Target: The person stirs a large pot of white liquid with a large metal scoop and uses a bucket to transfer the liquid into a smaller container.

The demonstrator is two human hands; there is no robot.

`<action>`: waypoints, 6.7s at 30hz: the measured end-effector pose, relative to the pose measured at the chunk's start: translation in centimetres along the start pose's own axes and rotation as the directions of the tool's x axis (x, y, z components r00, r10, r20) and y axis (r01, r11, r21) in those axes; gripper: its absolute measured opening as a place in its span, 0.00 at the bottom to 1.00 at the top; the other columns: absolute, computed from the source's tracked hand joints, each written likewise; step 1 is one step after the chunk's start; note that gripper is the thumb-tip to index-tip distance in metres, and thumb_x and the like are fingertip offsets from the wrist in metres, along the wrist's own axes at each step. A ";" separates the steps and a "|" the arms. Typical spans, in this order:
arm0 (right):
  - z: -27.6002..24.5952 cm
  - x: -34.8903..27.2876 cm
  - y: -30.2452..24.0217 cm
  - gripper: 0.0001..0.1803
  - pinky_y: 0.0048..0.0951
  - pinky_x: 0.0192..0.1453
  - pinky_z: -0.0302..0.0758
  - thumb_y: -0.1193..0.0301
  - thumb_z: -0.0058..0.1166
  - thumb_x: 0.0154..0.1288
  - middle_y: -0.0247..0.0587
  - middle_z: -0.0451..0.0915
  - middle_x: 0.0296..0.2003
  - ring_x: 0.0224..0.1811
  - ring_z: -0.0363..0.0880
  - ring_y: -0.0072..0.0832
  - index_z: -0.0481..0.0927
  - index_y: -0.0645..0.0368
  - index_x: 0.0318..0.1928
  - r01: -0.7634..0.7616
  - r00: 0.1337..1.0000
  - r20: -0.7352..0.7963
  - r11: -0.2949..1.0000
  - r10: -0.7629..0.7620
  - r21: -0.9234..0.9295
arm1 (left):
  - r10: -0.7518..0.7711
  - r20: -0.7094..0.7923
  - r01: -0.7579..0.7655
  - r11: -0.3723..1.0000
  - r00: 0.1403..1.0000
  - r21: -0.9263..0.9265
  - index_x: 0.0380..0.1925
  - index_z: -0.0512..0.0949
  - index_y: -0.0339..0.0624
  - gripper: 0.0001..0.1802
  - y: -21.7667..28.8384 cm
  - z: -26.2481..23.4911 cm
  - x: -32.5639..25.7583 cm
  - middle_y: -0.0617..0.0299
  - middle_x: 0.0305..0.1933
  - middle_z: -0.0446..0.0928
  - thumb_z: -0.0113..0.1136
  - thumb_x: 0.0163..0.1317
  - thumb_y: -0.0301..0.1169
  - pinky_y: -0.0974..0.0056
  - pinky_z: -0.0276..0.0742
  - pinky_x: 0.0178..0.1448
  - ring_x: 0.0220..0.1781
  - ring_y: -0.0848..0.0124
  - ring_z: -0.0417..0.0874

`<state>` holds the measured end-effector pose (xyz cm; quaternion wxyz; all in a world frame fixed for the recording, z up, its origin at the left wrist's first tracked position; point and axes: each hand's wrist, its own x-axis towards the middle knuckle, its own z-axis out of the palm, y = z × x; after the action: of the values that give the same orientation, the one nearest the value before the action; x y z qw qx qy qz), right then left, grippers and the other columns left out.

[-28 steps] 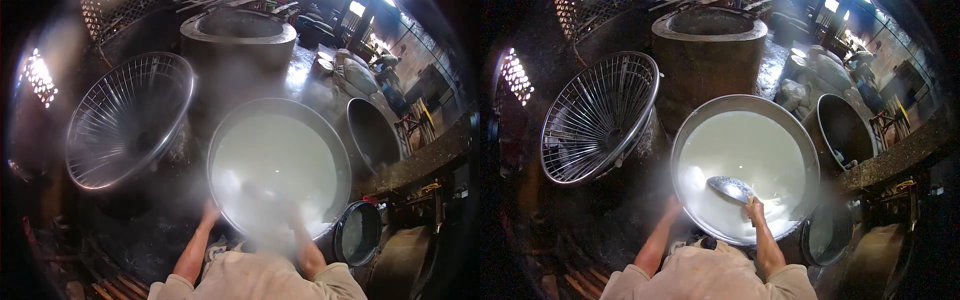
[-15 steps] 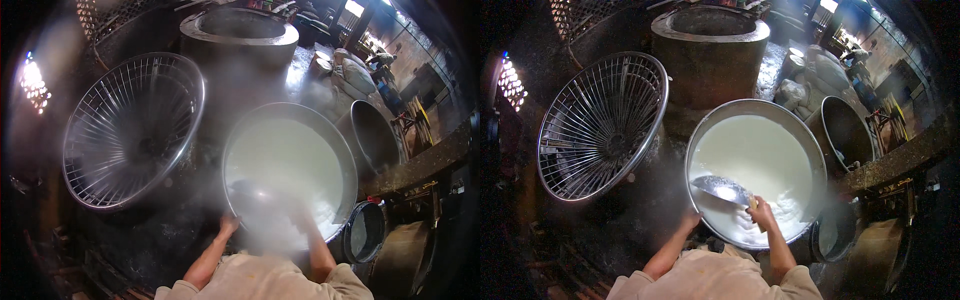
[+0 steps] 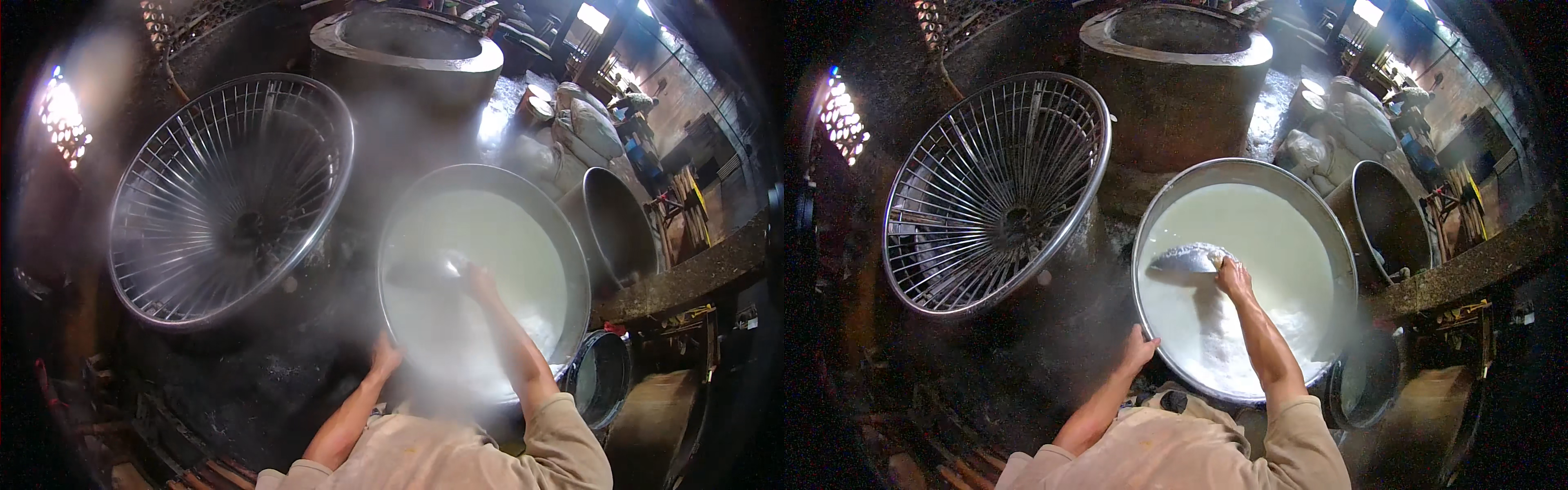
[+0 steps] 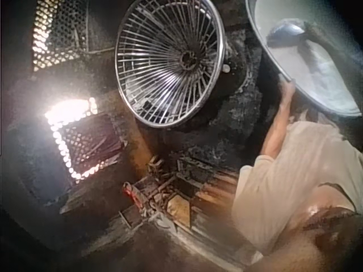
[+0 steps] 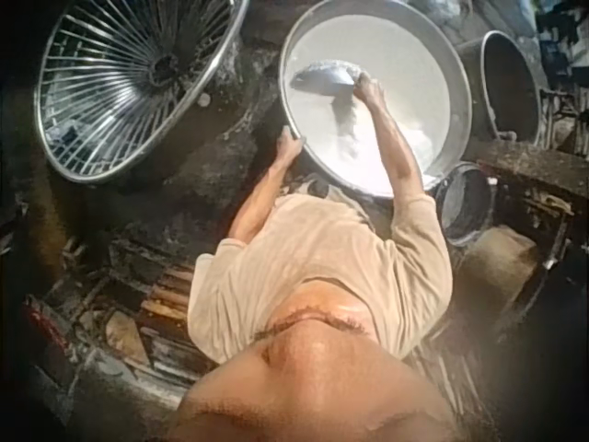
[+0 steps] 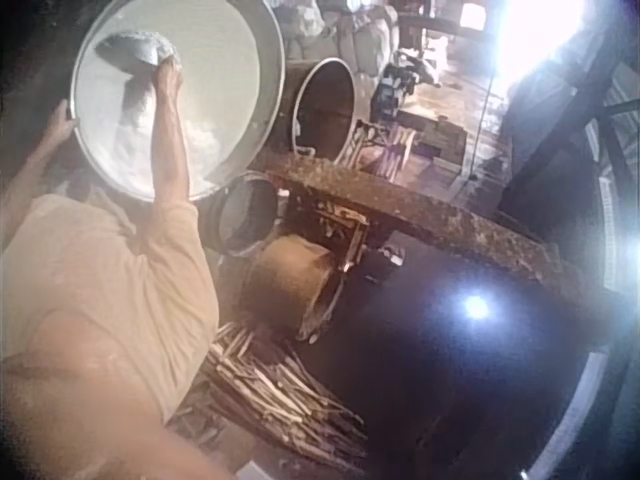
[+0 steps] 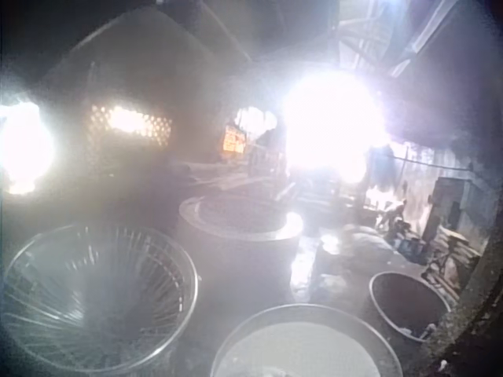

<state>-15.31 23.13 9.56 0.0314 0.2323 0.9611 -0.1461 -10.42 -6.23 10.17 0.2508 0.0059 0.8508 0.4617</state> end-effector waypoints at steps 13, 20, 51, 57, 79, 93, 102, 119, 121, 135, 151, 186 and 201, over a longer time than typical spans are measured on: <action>2.5 -12.3 10.4 0.18 0.40 0.44 0.70 0.62 0.53 0.47 0.49 0.76 0.36 0.42 0.73 0.43 0.74 0.61 0.36 -0.105 0.991 0.076 0.994 0.107 -0.032 | -0.029 -0.001 0.029 0.999 1.000 0.042 0.48 0.61 0.27 0.32 -0.4 1.4 -0.2 0.41 0.50 0.65 0.60 0.44 0.34 0.58 0.60 0.56 0.53 0.54 0.66; 1.2 -19.9 20.2 0.18 0.41 0.43 0.69 0.62 0.52 0.46 0.50 0.75 0.35 0.40 0.73 0.44 0.73 0.61 0.36 -0.189 0.968 0.171 0.982 0.186 0.002 | -0.076 0.027 0.076 0.997 0.997 -0.028 0.52 0.58 0.29 0.33 0.7 2.2 -0.5 0.43 0.52 0.63 0.55 0.46 0.33 0.59 0.59 0.57 0.55 0.56 0.64; -0.8 -14.9 26.1 0.17 0.37 0.33 0.74 0.69 0.51 0.40 0.56 0.76 0.26 0.27 0.77 0.44 0.73 0.67 0.32 -0.297 0.929 -0.059 0.833 0.365 0.467 | -0.244 -0.053 0.233 0.959 0.968 -0.163 0.59 0.47 0.34 0.41 1.0 2.9 -1.6 0.47 0.62 0.49 0.55 0.49 0.37 0.61 0.47 0.65 0.64 0.58 0.50; 0.7 -17.7 18.1 0.16 0.35 0.25 0.74 0.69 0.50 0.40 0.52 0.76 0.21 0.19 0.76 0.38 0.73 0.67 0.32 -0.248 0.956 -0.038 0.868 0.292 0.431 | -0.169 -0.064 0.167 0.985 0.984 -0.035 0.53 0.56 0.28 0.33 1.8 2.3 -1.4 0.43 0.55 0.60 0.52 0.46 0.29 0.62 0.56 0.60 0.58 0.57 0.61; -11.3 -12.2 -1.4 0.21 0.32 0.20 0.73 0.70 0.52 0.44 0.47 0.75 0.20 0.17 0.75 0.32 0.71 0.63 0.42 -0.048 0.998 -0.015 0.885 0.062 0.464 | 0.029 0.035 -0.030 0.999 0.999 0.030 0.37 0.71 0.32 0.22 -0.9 0.9 0.6 0.44 0.36 0.74 0.56 0.43 0.36 0.56 0.69 0.44 0.42 0.51 0.74; 0.9 -2.8 5.5 0.15 0.41 0.41 0.72 0.70 0.54 0.43 0.51 0.76 0.35 0.39 0.74 0.45 0.74 0.62 0.34 -0.085 0.996 0.012 0.978 0.084 0.192 | 0.045 0.001 -0.045 0.999 0.999 -0.011 0.36 0.66 0.31 0.22 0.0 1.3 0.2 0.41 0.37 0.72 0.59 0.44 0.34 0.56 0.67 0.46 0.42 0.49 0.73; 1.7 -12.3 12.0 0.13 0.41 0.40 0.72 0.69 0.51 0.45 0.50 0.76 0.33 0.38 0.74 0.46 0.75 0.61 0.33 -0.174 0.981 0.095 0.984 0.172 0.020 | -0.003 -0.045 0.011 0.982 0.999 0.189 0.43 0.63 0.30 0.28 -0.6 2.4 0.3 0.38 0.43 0.69 0.58 0.45 0.35 0.55 0.66 0.49 0.47 0.49 0.70; -16.7 -26.1 22.9 0.16 0.39 0.42 0.69 0.66 0.48 0.46 0.55 0.75 0.34 0.40 0.73 0.46 0.74 0.64 0.34 -0.212 0.965 0.178 0.974 0.194 0.087 | -0.068 -0.095 0.050 0.981 0.993 -0.185 0.50 0.59 0.30 0.27 -2.1 4.0 -0.4 0.45 0.52 0.63 0.49 0.49 0.30 0.61 0.59 0.56 0.55 0.57 0.64; -18.8 -25.5 24.3 0.14 0.39 0.41 0.68 0.66 0.42 0.53 0.56 0.75 0.34 0.40 0.73 0.47 0.75 0.64 0.33 -0.136 0.982 0.146 0.984 0.119 0.117 | -0.058 -0.147 0.032 0.984 0.987 -0.175 0.50 0.60 0.31 0.27 -1.7 4.2 -0.8 0.46 0.51 0.64 0.50 0.49 0.30 0.61 0.60 0.56 0.54 0.58 0.65; -7.6 -14.0 28.9 0.17 0.40 0.33 0.73 0.72 0.51 0.42 0.55 0.76 0.30 0.30 0.76 0.45 0.72 0.64 0.37 -0.363 0.896 -0.200 0.913 0.396 0.184 | -0.208 -0.056 0.198 0.970 0.977 -0.142 0.59 0.47 0.33 0.36 3.6 3.5 -2.8 0.46 0.64 0.44 0.48 0.55 0.38 0.61 0.42 0.66 0.66 0.58 0.44; -0.9 -19.9 11.4 0.17 0.30 0.17 0.74 0.71 0.52 0.43 0.49 0.76 0.20 0.15 0.75 0.32 0.73 0.66 0.36 -0.341 0.936 0.140 0.737 0.323 0.583 | -0.181 -0.067 0.172 0.977 0.981 -0.125 0.49 0.61 0.32 0.27 2.0 1.4 -1.7 0.48 0.48 0.66 0.52 0.46 0.26 0.60 0.64 0.52 0.51 0.59 0.68; -2.0 -7.1 3.0 0.16 0.40 0.41 0.71 0.63 0.56 0.47 0.51 0.76 0.34 0.39 0.74 0.45 0.75 0.62 0.34 -0.258 0.959 0.153 0.960 0.240 0.108 | -0.086 0.049 0.082 0.994 0.995 0.069 0.38 0.67 0.30 0.22 2.7 -0.8 -1.1 0.43 0.41 0.71 0.60 0.43 0.31 0.59 0.66 0.48 0.45 0.54 0.72; -0.1 -21.8 20.8 0.17 0.40 0.42 0.70 0.65 0.50 0.45 0.54 0.76 0.33 0.37 0.74 0.46 0.75 0.64 0.34 -0.347 0.926 0.217 0.922 0.308 0.170 | -0.102 0.098 0.106 0.994 0.990 -0.039 0.55 0.54 0.29 0.37 -4.0 2.7 1.9 0.42 0.58 0.55 0.55 0.48 0.38 0.60 0.51 0.63 0.61 0.55 0.55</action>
<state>13.60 31.29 6.91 0.1211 0.3773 0.8810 -0.2583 -10.00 -5.93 5.01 0.3152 -0.0218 0.8266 0.4657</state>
